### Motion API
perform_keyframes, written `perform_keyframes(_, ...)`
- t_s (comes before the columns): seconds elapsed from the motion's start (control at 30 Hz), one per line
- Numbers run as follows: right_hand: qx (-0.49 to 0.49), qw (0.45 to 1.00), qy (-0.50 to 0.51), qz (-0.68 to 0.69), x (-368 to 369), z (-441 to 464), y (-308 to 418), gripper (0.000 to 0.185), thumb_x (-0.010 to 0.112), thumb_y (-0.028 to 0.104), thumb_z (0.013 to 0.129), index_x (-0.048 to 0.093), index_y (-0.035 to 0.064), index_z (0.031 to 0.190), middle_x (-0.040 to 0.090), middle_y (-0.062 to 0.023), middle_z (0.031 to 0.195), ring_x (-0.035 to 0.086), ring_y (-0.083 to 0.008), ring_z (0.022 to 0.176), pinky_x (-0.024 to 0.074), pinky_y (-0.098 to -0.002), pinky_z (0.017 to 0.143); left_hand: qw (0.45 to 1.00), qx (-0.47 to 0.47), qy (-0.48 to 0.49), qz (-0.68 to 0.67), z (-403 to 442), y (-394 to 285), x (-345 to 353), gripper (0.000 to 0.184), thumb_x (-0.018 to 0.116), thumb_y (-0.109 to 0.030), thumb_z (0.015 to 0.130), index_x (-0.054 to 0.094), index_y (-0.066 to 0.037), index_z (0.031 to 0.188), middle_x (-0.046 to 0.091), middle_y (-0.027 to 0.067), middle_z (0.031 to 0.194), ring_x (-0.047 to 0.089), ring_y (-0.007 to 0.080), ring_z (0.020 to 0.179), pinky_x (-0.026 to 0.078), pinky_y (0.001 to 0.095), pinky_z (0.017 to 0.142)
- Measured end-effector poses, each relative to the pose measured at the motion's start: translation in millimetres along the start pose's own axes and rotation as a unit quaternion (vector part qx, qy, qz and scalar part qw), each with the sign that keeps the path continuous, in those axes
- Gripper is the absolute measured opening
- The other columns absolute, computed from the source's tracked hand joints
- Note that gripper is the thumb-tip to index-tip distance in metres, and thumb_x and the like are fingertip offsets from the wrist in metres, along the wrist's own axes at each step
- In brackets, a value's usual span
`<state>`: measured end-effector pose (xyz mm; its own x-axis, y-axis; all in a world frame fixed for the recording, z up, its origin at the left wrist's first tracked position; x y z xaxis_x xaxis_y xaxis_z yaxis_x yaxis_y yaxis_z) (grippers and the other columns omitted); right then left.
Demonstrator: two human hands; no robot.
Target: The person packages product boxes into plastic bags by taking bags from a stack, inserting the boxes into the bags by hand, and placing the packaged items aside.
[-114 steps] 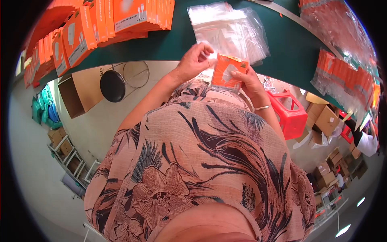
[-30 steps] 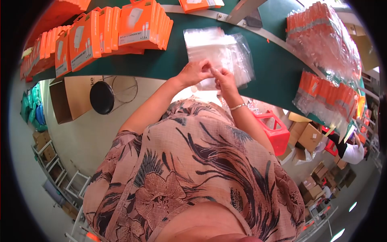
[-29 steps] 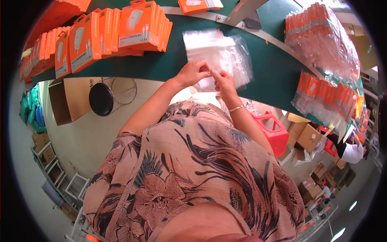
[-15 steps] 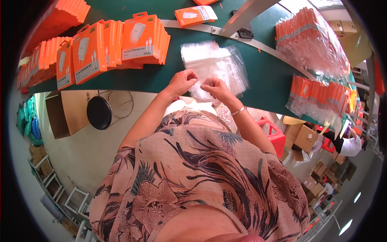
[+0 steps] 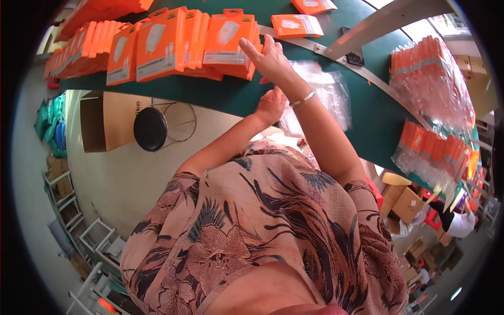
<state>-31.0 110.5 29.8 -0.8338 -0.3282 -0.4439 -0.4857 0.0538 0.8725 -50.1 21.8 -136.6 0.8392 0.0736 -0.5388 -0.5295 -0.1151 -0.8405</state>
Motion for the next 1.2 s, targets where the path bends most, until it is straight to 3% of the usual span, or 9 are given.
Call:
perform_keyframes(0.13, 0.032, 0.991, 0.128, 0.037, 9.3, 18.1, 4.2, 0.076, 0.066, 0.056, 0.081, 0.049, -0.0012, 0.128, 0.064, -0.0116, 0.095, 0.066, -0.0188, 0.078, 0.0537, -0.0288, 0.049, 0.994, 0.105, -0.01, -0.033, -1.2, -19.1, -13.6, 0.03, 0.065, -0.02, 0.083, 0.056, -0.005, 0.107, 0.062, 0.016, 0.09, 0.063, 0.0296, 0.083, 0.048, 0.043, 0.072)
perform_keyframes(0.27, -0.023, 0.994, 0.103, -0.007, 7.0, 35.9, -21.5, 0.064, 0.065, 0.05, 0.083, 0.055, -0.0006, 0.12, 0.065, -0.0102, 0.09, 0.066, -0.0175, 0.072, 0.0532, -0.0282, 0.05, 0.989, -0.08, 0.123, -0.018, -2.4, -23.9, -29.4, 0.028, 0.069, -0.02, 0.08, 0.06, -0.008, 0.103, 0.06, 0.0116, 0.085, 0.06, 0.0228, 0.078, 0.047, 0.0374, 0.069)
perform_keyframes(0.4, 0.005, 0.983, 0.159, 0.088, -19.1, 25.7, -26.6, 0.046, 0.061, 0.038, 0.088, 0.059, 0.0001, 0.115, 0.065, -0.0092, 0.098, 0.065, -0.0148, 0.083, 0.0536, -0.0265, 0.064, 0.993, -0.002, 0.117, -0.009, -10.6, -13.9, -26.5, 0.021, 0.07, -0.018, 0.079, 0.063, -0.009, 0.097, 0.057, 0.0088, 0.081, 0.057, 0.0169, 0.075, 0.047, 0.0329, 0.068)
perform_keyframes(0.47, -0.087, 0.943, 0.083, 0.31, -50.8, 17.0, -35.1, 0.023, 0.062, 0.022, 0.089, 0.062, 0.0041, 0.104, 0.062, -0.0008, 0.093, 0.057, -0.0087, 0.085, 0.0455, -0.0244, 0.073, 0.993, 0.014, 0.112, -0.027, -13.2, -16.5, -27.5, 0.017, 0.069, -0.018, 0.081, 0.063, -0.007, 0.094, 0.058, 0.0093, 0.082, 0.058, 0.0185, 0.076, 0.047, 0.0337, 0.068)
perform_keyframes(0.53, -0.135, 0.95, 0.052, 0.278, -84.3, 17.3, -83.4, 0.037, 0.058, 0.025, 0.09, 0.057, 0.0007, 0.118, 0.063, -0.0078, 0.105, 0.061, -0.0123, 0.097, 0.0495, -0.0255, 0.082, 0.993, 0.022, 0.111, -0.037, -13.7, -20.9, -27.8, 0.016, 0.068, -0.019, 0.082, 0.064, -0.007, 0.092, 0.058, 0.0096, 0.082, 0.059, 0.0193, 0.076, 0.047, 0.0341, 0.069)
perform_keyframes(0.6, -0.042, 0.921, 0.021, 0.387, -111.0, -36.0, -66.1, 0.036, 0.056, 0.02, 0.091, 0.056, 0.0015, 0.121, 0.061, -0.0064, 0.109, 0.056, -0.0117, 0.105, 0.0441, -0.0245, 0.091, 0.994, 0.06, 0.093, -0.011, -16.1, -27.9, -28.1, 0.016, 0.065, -0.02, 0.084, 0.063, -0.006, 0.094, 0.059, 0.0102, 0.083, 0.059, 0.0224, 0.078, 0.047, 0.0357, 0.07)
perform_keyframes(0.77, 0.033, 0.986, 0.119, 0.112, -137.6, -116.9, -112.0, 0.045, 0.061, 0.02, 0.089, 0.05, 0.0035, 0.129, 0.064, -0.0085, 0.103, 0.062, -0.0162, 0.091, 0.0492, -0.0294, 0.08, 0.965, 0.235, 0.012, 0.118, -17.0, -38.0, -14.2, 0.015, 0.058, -0.023, 0.089, 0.063, -0.009, 0.09, 0.062, 0.0115, 0.086, 0.061, 0.0316, 0.081, 0.049, 0.0403, 0.075)
perform_keyframes(0.9, 0.095, 0.963, 0.207, -0.141, -128.5, -146.5, -93.9, 0.058, 0.064, 0.023, 0.087, 0.041, 0.0075, 0.137, 0.065, -0.0136, 0.088, 0.064, -0.0236, 0.078, 0.0507, -0.0339, 0.073, 0.982, 0.173, 0.076, 0.023, -10.2, -52.1, -6.2, 0.015, 0.06, -0.019, 0.088, 0.062, -0.006, 0.094, 0.062, 0.0127, 0.086, 0.061, 0.0296, 0.081, 0.049, 0.0389, 0.072)
perform_keyframes(1.2, 0.04, 0.97, 0.153, -0.186, -113.7, -148.6, -119.9, 0.07, 0.065, 0.024, 0.085, 0.029, 0.0103, 0.144, 0.065, -0.0226, 0.085, 0.065, -0.0387, 0.08, 0.0504, -0.0407, 0.073, 0.973, 0.185, 0.125, 0.061, -11.7, -64.4, -3.5, 0.01, 0.058, -0.013, 0.083, 0.061, -0.008, 0.091, 0.064, 0.0119, 0.085, 0.062, 0.0309, 0.082, 0.05, 0.0411, 0.073)
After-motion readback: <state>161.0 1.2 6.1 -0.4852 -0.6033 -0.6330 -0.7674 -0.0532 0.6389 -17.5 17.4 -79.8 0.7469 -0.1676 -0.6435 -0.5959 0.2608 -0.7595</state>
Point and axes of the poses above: each hand's wrist, its own z-axis towards the middle knuckle, its own x-axis out of the palm, y = z × x, the point moved 3 cm from there along z, towards the middle knuckle
